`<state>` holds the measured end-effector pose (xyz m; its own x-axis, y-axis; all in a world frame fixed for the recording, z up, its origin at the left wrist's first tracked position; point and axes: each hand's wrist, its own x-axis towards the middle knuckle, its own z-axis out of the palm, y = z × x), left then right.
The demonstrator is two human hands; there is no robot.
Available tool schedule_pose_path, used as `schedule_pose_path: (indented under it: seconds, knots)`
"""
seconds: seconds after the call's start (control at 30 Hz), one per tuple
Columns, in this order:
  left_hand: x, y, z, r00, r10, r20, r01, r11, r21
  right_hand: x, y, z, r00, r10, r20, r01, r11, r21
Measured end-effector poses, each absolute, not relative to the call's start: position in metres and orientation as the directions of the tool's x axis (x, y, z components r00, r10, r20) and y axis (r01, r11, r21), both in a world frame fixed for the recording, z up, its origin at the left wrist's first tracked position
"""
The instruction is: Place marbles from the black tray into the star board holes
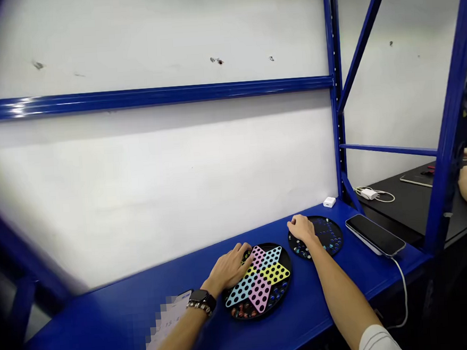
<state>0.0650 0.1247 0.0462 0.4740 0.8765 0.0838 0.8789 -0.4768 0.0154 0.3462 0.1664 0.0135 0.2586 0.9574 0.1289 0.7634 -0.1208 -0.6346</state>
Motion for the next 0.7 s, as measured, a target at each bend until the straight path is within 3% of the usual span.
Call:
schedule_pose_path:
  seconds: [0.33, 0.7]
  knots:
    - [0.0628, 0.1276, 0.0454, 0.472, 0.880, -0.040, 0.876, -0.474, -0.085, 0.3469, 0.1675, 0.0120, 0.240, 0.966, 0.094, 0.757, -0.126, -0.642]
    - [0.0629, 0.1346, 0.0435, 0.501, 0.863, -0.064, 0.854, -0.505, -0.125, 0.3459, 0.1680, 0.0101, 0.194, 0.978, 0.076, 0.769, -0.103, -0.631]
